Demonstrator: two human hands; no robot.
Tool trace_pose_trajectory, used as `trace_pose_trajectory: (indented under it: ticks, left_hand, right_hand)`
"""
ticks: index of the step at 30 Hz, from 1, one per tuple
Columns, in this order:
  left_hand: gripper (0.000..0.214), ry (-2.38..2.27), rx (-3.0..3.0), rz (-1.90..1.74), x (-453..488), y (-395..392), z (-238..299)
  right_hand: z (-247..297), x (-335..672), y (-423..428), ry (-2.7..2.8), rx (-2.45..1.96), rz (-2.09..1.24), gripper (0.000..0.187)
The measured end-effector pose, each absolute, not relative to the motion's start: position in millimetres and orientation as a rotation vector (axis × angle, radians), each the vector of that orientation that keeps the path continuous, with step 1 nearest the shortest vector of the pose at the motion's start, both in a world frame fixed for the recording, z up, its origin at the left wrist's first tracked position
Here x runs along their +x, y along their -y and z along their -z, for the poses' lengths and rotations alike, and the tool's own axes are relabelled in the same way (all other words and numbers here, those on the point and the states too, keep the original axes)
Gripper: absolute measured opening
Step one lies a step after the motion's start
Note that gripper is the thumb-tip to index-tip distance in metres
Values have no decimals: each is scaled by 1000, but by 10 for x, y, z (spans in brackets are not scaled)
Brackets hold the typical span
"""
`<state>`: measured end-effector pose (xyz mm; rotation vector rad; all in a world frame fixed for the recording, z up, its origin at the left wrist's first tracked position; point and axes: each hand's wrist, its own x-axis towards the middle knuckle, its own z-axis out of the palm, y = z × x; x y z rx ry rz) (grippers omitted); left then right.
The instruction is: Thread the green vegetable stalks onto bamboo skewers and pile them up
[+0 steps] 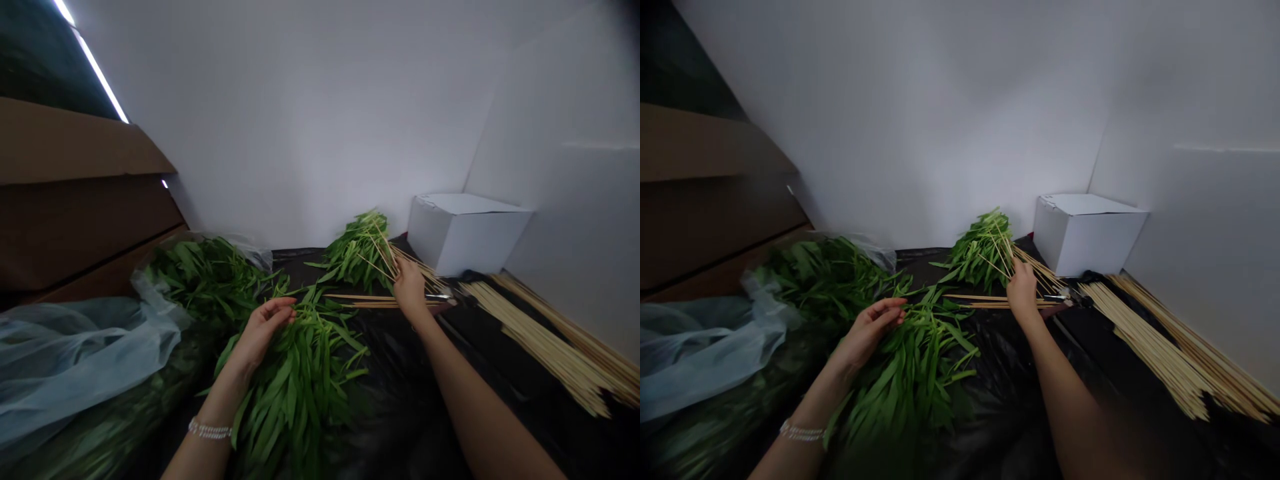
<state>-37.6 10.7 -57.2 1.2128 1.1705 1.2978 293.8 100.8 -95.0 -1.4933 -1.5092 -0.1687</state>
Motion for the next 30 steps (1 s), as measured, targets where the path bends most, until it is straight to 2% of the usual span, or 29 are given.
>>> trace_pose_trajectory:
  ticks: [5,8,13,17,26,30]
  left_hand:
    - [37,-1164,1200,-1306,-373,-104,569]
    - [36,-1160,1184,-1301,-365,-95,556]
    - [35,-1164,1188,-1302,-362,-96,556]
    - [35,-1157,1191,-1302,-375,-106,570]
    - [41,-1187,1185,-1351,-384,-103,541]
    - [43,-1355,1332,-1465,-490,-182,602]
  right_hand:
    - [993,2985,-953,1519,-1751,373,54]
    - [886,2909,-884,1588,-1697,458,45]
    - [774,2645,-784,2097,-1488,398,30]
    - [876,2517,-770,2377,-1588,341,24]
    - [1067,2524,-820,2439,-1735,327,23]
    - [1044,2530,-820,2485,-1741,327,23]
